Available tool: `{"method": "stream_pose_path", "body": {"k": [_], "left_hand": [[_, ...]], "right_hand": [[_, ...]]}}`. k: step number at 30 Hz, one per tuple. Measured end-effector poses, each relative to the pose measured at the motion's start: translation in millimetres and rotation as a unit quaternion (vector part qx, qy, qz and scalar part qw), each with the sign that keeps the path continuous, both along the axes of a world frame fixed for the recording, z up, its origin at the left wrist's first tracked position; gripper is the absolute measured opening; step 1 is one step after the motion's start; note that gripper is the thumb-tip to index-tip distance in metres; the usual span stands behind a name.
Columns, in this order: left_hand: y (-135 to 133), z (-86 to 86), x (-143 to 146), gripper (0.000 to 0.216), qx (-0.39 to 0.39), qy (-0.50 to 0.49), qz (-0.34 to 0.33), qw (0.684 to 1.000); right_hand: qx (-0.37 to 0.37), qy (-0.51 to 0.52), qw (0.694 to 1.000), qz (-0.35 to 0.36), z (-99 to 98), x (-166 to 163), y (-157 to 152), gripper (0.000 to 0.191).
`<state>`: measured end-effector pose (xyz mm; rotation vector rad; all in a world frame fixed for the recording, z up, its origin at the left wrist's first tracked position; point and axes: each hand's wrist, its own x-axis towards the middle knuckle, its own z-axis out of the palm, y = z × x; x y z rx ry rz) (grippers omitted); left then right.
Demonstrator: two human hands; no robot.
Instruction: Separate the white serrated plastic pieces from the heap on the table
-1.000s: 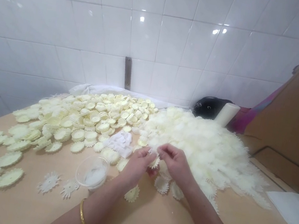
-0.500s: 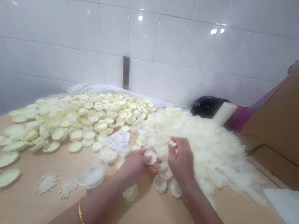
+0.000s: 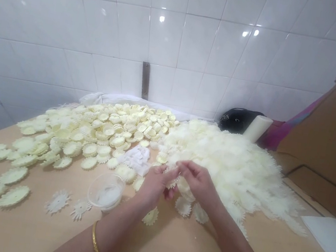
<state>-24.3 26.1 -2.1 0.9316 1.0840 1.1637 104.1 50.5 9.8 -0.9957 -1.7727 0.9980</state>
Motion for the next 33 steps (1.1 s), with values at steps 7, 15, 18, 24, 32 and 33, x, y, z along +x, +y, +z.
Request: {"method": "stream_pose_path", "body": {"k": [7, 15, 18, 24, 32, 33], "left_hand": [[-2.1, -0.2, 0.9, 0.032, 0.034, 0.087, 0.047, 0.995], [-2.4, -6.4, 3.1, 0.027, 0.142, 0.222, 0.114, 0.958], [-2.2, -5.8, 4.0, 0.026, 0.132, 0.180, 0.070, 0.972], [-1.2, -3.6, 1.3, 0.030, 0.073, 0.069, 0.011, 0.995], [1.5, -0.8, -1.9, 0.026, -0.017, -0.099, -0.010, 0.995], [2.0, -0.8, -1.7, 0.023, -0.026, -0.120, -0.019, 0.992]], "right_hand": [[-0.089, 0.075, 0.991, 0.063, 1.4, 0.1, 1.2, 0.024], [-0.048, -0.022, 0.999, 0.004, 0.9, -1.4, 0.0, 0.022], [-0.031, -0.019, 0.999, -0.032, 1.8, -1.9, -0.1, 0.022], [0.009, -0.008, 0.996, -0.086, -0.3, -2.2, -0.1, 0.023], [0.184, -0.117, 0.929, -0.299, -6.6, 16.6, 15.7, 0.025], [0.196, -0.130, 0.922, -0.307, -7.8, 17.7, 17.3, 0.026]]}}
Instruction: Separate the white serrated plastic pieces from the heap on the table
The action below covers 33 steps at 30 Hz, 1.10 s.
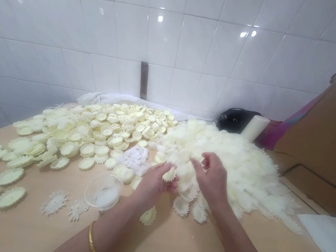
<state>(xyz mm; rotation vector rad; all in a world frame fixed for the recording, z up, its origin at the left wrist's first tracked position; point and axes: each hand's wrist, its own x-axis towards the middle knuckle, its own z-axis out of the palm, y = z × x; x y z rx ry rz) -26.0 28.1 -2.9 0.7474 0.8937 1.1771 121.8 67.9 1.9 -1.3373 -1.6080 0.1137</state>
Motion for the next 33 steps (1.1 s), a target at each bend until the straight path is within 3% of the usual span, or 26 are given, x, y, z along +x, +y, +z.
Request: {"method": "stream_pose_path", "body": {"k": [5, 9, 14, 22, 25, 30, 33], "left_hand": [[1.7, -2.5, 1.8, 0.012, 0.006, 0.015, -0.014, 1.000], [0.6, -0.1, 2.1, 0.009, 0.011, 0.048, -0.002, 0.999], [-0.5, 1.3, 2.4, 0.015, 0.026, 0.046, 0.010, 0.999], [-1.6, 0.9, 4.3, 0.026, 0.044, 0.054, 0.020, 0.997], [-1.7, -1.7, 4.5, 0.032, 0.046, 0.071, 0.019, 0.996], [-0.5, -5.2, 2.1, 0.041, 0.042, 0.120, 0.045, 0.991], [-1.2, -3.7, 1.5, 0.043, 0.042, 0.142, 0.056, 0.987]], "right_hand": [[0.035, 0.009, 0.999, 0.031, 1.0, -4.6, -3.7, 0.022], [-0.036, 0.056, 0.987, 0.144, 7.7, -10.8, -12.4, 0.020], [-0.167, 0.112, 0.941, 0.272, 12.0, -15.1, -17.4, 0.023], [-0.269, 0.189, 0.849, 0.413, 12.0, -14.9, -18.7, 0.021], [-0.274, 0.184, 0.838, 0.435, 14.0, -13.7, -20.3, 0.020], [-0.264, 0.153, 0.858, 0.412, 13.8, -13.9, -21.2, 0.028], [-0.280, 0.170, 0.845, 0.422, 12.6, -14.2, -20.3, 0.028]]}}
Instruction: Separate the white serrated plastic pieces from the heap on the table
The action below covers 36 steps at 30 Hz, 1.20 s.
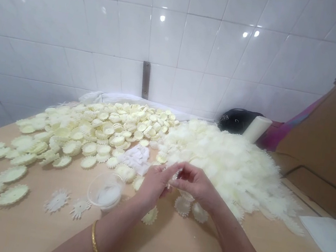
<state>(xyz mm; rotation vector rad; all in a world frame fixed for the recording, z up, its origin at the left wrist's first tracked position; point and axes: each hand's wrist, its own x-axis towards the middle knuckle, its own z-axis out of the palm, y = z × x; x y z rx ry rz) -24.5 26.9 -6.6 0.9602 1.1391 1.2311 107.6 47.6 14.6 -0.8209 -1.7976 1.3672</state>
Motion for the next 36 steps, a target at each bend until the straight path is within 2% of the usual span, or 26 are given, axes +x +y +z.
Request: {"method": "stream_pose_path", "body": {"k": [5, 10, 14, 17, 20, 23, 26, 31, 33, 36], "left_hand": [[-1.4, -1.0, 0.5, 0.042, 0.015, 0.058, 0.014, 0.998], [0.5, -1.5, 1.2, 0.045, -0.025, 0.003, 0.020, 0.999], [1.7, 1.2, 1.7, 0.047, -0.054, -0.037, 0.025, 0.998], [2.3, 0.9, 0.6, 0.048, -0.066, -0.026, 0.033, 0.997], [3.5, -1.5, -1.7, 0.050, -0.085, -0.029, 0.014, 0.996], [4.9, -2.3, -3.0, 0.048, -0.111, -0.071, -0.006, 0.991], [5.2, 0.1, -1.9, 0.036, -0.128, -0.111, -0.021, 0.985], [3.0, 1.1, 0.9, 0.019, -0.051, -0.084, -0.054, 0.994], [1.9, -0.7, 1.1, 0.021, -0.031, -0.053, -0.056, 0.997], [0.8, -3.0, 1.0, 0.027, -0.015, -0.035, -0.044, 0.998]], "right_hand": [[-0.041, 0.055, 0.998, 0.004, -3.5, 0.9, 3.7, 0.020], [-0.027, 0.060, 0.996, -0.054, -4.6, -1.1, 6.4, 0.022], [0.038, 0.019, 0.983, -0.176, -3.7, 0.3, 8.5, 0.023], [0.113, -0.057, 0.949, -0.288, -7.7, 4.8, 13.2, 0.020], [0.181, -0.151, 0.910, -0.340, -13.0, 7.6, 17.1, 0.021], [0.232, -0.177, 0.889, -0.354, -14.8, 7.1, 16.7, 0.024], [0.266, -0.164, 0.880, -0.359, -12.9, 5.9, 13.5, 0.022], [0.291, -0.119, 0.878, -0.362, -8.2, 4.8, 9.0, 0.019], [0.275, -0.097, 0.891, -0.347, -5.8, 4.1, 7.5, 0.019], [0.203, -0.063, 0.936, -0.281, -2.4, 2.9, 5.5, 0.020]]}}
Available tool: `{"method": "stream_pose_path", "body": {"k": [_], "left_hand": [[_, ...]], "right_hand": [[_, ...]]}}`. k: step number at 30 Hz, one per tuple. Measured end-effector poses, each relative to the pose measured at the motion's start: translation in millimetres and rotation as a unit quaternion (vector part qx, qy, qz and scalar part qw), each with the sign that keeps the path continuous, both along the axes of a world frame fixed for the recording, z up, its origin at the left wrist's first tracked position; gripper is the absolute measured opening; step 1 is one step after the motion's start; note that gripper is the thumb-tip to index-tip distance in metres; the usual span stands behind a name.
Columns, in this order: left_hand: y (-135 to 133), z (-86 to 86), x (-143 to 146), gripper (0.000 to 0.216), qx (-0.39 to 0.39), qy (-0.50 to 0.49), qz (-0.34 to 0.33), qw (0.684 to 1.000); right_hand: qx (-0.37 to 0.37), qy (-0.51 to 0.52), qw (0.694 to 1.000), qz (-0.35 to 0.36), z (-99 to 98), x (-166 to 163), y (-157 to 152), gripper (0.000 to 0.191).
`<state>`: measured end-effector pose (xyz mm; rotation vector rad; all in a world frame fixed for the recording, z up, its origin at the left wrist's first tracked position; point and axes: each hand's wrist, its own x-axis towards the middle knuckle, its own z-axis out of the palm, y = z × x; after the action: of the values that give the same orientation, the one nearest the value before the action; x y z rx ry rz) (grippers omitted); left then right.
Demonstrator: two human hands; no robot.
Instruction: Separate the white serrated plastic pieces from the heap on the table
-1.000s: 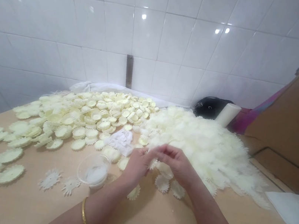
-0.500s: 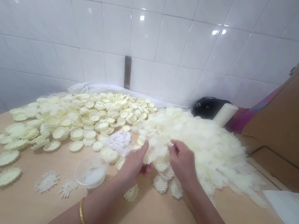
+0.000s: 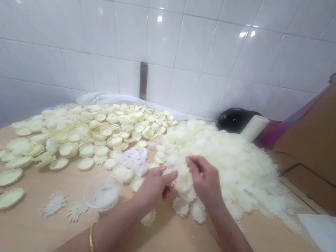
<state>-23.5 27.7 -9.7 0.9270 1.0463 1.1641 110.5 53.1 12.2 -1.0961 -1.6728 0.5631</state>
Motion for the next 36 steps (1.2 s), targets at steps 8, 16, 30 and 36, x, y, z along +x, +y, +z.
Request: {"method": "stream_pose_path", "body": {"k": [8, 16, 30, 36], "left_hand": [[2.4, -1.5, -1.6, 0.037, -0.012, -0.012, 0.053, 0.998], [3.3, -2.2, -2.8, 0.040, -0.030, -0.017, 0.073, 0.997], [0.0, 5.5, -0.5, 0.036, -0.013, -0.058, 0.018, 0.998], [1.9, 1.0, -1.5, 0.033, 0.007, -0.056, 0.021, 0.998]], "right_hand": [[-0.158, 0.021, 0.967, 0.200, 2.8, -4.8, -4.3, 0.034], [-0.115, 0.000, 0.975, 0.191, 0.4, -7.2, -5.7, 0.014], [-0.172, 0.057, 0.974, 0.135, -5.2, -2.1, 4.5, 0.032], [-0.178, 0.031, 0.972, 0.151, -7.1, -4.2, 4.6, 0.040]]}}
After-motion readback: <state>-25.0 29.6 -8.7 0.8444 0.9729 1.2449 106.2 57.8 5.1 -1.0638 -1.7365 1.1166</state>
